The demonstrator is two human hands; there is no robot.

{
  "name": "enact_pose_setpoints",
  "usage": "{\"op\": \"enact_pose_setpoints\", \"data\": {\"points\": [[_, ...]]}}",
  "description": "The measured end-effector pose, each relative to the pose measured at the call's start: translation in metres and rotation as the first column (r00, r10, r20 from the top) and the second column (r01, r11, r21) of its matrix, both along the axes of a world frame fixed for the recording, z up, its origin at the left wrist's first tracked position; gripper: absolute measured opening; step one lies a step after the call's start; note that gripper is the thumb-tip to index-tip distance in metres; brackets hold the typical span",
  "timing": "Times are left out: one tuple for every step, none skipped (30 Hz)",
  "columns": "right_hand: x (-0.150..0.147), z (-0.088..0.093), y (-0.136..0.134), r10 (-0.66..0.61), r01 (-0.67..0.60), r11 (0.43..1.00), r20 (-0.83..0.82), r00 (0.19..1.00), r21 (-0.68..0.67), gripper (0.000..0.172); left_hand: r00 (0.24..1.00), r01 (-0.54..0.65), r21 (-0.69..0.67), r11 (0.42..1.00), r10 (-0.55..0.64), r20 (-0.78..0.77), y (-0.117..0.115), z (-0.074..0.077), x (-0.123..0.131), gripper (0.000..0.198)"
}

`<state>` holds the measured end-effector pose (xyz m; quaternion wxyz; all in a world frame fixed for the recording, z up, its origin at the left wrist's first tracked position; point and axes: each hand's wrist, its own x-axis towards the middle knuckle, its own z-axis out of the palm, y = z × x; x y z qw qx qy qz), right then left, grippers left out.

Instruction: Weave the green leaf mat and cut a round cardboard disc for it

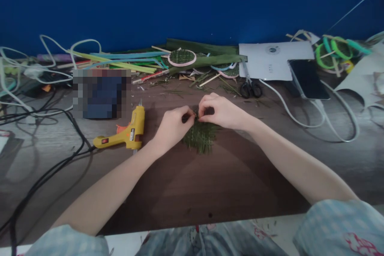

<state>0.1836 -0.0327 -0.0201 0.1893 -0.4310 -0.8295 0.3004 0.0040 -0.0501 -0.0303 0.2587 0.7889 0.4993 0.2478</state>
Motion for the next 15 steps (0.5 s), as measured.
{"op": "enact_pose_setpoints", "data": {"points": [[-0.0005,0.0015,-0.0006,0.013,-0.013,1.0,0.003,1.0,-0.013,0.008,1.0,-0.001,-0.001,1.0,0.001,-0.003,-0.0001,-0.0001,-0.0001,0.009],[-0.0011,0.0027,-0.0012,0.024,-0.024,0.999,0.005,1.0,-0.024,0.008,1.0,0.0,-0.002,1.0,0.0,-0.005,-0.0002,-0.0001,-0.0002,0.009],[-0.0018,0.0037,-0.0017,0.032,-0.032,0.999,0.005,0.999,-0.033,0.008,1.0,0.0,-0.002,1.0,0.0,-0.007,-0.0004,0.0,-0.0003,0.009],[-0.0024,0.0045,-0.0021,0.033,-0.032,0.999,0.006,0.999,-0.04,0.008,1.0,0.002,-0.004,1.0,-0.002,-0.007,-0.0006,0.0002,-0.0004,0.009],[-0.003,0.0051,-0.0024,0.028,-0.028,0.999,0.005,1.0,-0.043,0.008,1.0,0.005,-0.006,1.0,-0.005,-0.007,-0.0008,0.0005,-0.0005,0.009],[-0.0033,0.0055,-0.0025,0.022,-0.022,0.999,0.002,1.0,-0.043,0.007,1.0,0.009,-0.009,1.0,-0.009,-0.006,-0.001,0.0008,-0.0005,0.008],[-0.0035,0.0057,-0.0026,0.019,-0.019,0.999,-0.005,1.0,-0.038,0.006,1.0,0.014,-0.013,1.0,-0.014,-0.004,-0.0011,0.0012,-0.0005,0.007],[-0.0034,0.0058,-0.0025,0.021,-0.021,0.999,-0.015,1.0,-0.031,0.005,1.0,0.022,-0.018,1.0,-0.022,0.001,-0.0012,0.0014,-0.0005,0.006],[-0.0031,0.006,-0.0024,0.027,-0.027,0.999,-0.027,0.999,-0.022,0.005,0.999,0.033,-0.022,0.999,-0.033,0.007,-0.0012,0.0016,-0.0005,0.006],[-0.0026,0.0061,-0.0023,0.035,-0.036,0.999,-0.041,0.999,-0.017,0.006,0.999,0.045,-0.024,0.999,-0.045,0.012,-0.0011,0.0016,-0.0005,0.006],[-0.002,0.0063,-0.0021,0.042,-0.043,0.999,-0.057,0.998,-0.021,0.006,0.998,0.058,-0.023,0.998,-0.058,0.016,-0.0011,0.0013,-0.0005,0.007],[-0.0012,0.0064,-0.0019,0.04,-0.043,0.998,-0.074,0.996,-0.038,0.006,0.997,0.069,-0.017,0.997,-0.069,0.02,-0.0012,0.0008,-0.0006,0.009],[-0.0003,0.0066,-0.0017,0.027,-0.033,0.997,-0.092,0.995,-0.064,0.006,0.997,0.077,-0.009,0.997,-0.077,0.021,-0.0013,0.0,-0.0008,0.01],[0.0007,0.0068,-0.0014,0.003,-0.013,0.995,-0.107,0.994,-0.096,0.008,0.996,0.083,0.002,0.997,-0.083,0.017,-0.0015,-0.0009,-0.0009,0.012],[0.0016,0.0069,-0.0011,-0.031,0.016,0.992,-0.119,0.992,-0.125,0.011,0.996,0.086,0.012,0.996,-0.086,0.006,-0.0017,-0.0019,-0.0011,0.013]]}}
